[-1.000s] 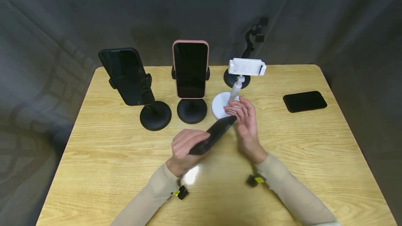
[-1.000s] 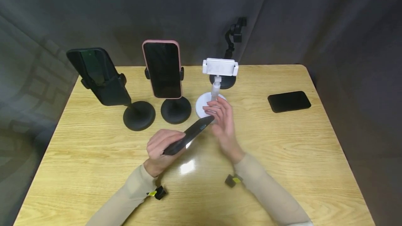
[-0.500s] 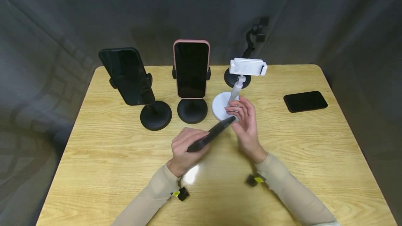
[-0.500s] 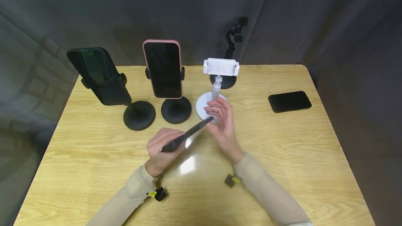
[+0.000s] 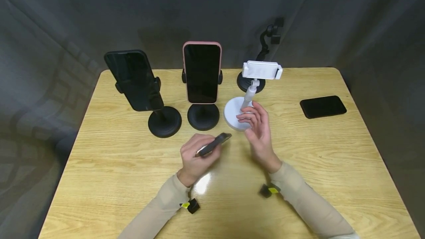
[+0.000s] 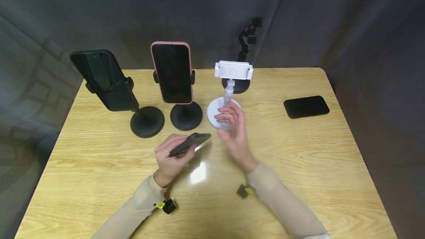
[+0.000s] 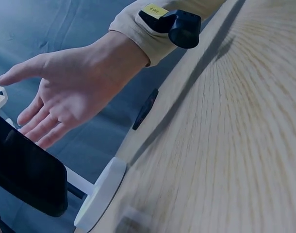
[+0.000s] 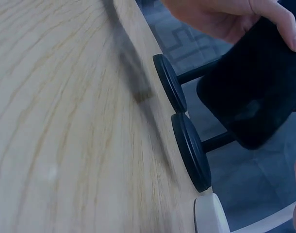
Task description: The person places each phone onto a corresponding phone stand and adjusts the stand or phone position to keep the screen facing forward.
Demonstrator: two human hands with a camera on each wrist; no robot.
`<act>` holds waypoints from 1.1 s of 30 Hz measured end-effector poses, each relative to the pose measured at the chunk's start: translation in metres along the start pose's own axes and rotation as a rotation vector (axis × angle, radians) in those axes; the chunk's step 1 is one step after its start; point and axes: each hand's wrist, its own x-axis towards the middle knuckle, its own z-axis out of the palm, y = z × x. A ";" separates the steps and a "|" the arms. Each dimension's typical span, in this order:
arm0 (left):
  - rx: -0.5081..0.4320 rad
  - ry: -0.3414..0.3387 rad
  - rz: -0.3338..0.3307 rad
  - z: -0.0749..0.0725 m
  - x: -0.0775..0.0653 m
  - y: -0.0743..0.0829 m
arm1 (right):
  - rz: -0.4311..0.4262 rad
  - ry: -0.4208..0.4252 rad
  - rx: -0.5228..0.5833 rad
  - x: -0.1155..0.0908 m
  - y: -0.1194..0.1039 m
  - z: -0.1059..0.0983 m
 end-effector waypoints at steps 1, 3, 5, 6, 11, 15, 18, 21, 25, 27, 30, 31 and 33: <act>-0.003 0.010 -0.010 0.000 0.000 0.000 | -0.002 -0.001 -0.003 0.000 0.000 0.000; -0.006 0.029 -0.028 0.001 -0.001 0.000 | -0.010 -0.003 -0.006 0.000 -0.001 0.001; -0.001 0.046 -0.045 0.002 0.000 0.000 | -0.021 -0.006 -0.009 0.000 -0.001 0.001; 0.000 0.056 -0.051 0.002 0.000 0.000 | -0.029 -0.009 -0.014 0.000 -0.002 0.002; 0.009 0.086 -0.070 0.004 0.002 -0.001 | -0.111 -0.051 -0.039 0.002 -0.005 0.009; 0.012 0.099 -0.073 0.007 0.003 -0.001 | -0.207 -0.118 -0.111 0.005 -0.012 0.020; 0.014 0.108 -0.071 0.009 0.004 -0.001 | -0.258 -0.161 -0.186 0.008 -0.022 0.032; 0.022 0.116 -0.067 0.011 0.005 -0.001 | -0.281 -0.193 -0.249 0.010 -0.034 0.044; 0.035 0.122 -0.069 0.013 0.006 -0.001 | -0.290 -0.220 -0.324 0.013 -0.046 0.056; 0.035 0.122 -0.071 0.013 0.007 -0.001 | -0.291 -0.227 -0.354 0.013 -0.048 0.060; 0.033 0.122 -0.066 0.015 0.008 -0.001 | -0.287 -0.231 -0.383 0.013 -0.050 0.064; 0.033 0.124 -0.062 0.016 0.008 -0.001 | -0.283 -0.231 -0.386 0.013 -0.050 0.065; 0.038 0.126 -0.052 0.018 0.009 -0.001 | -0.272 -0.230 -0.386 0.012 -0.050 0.066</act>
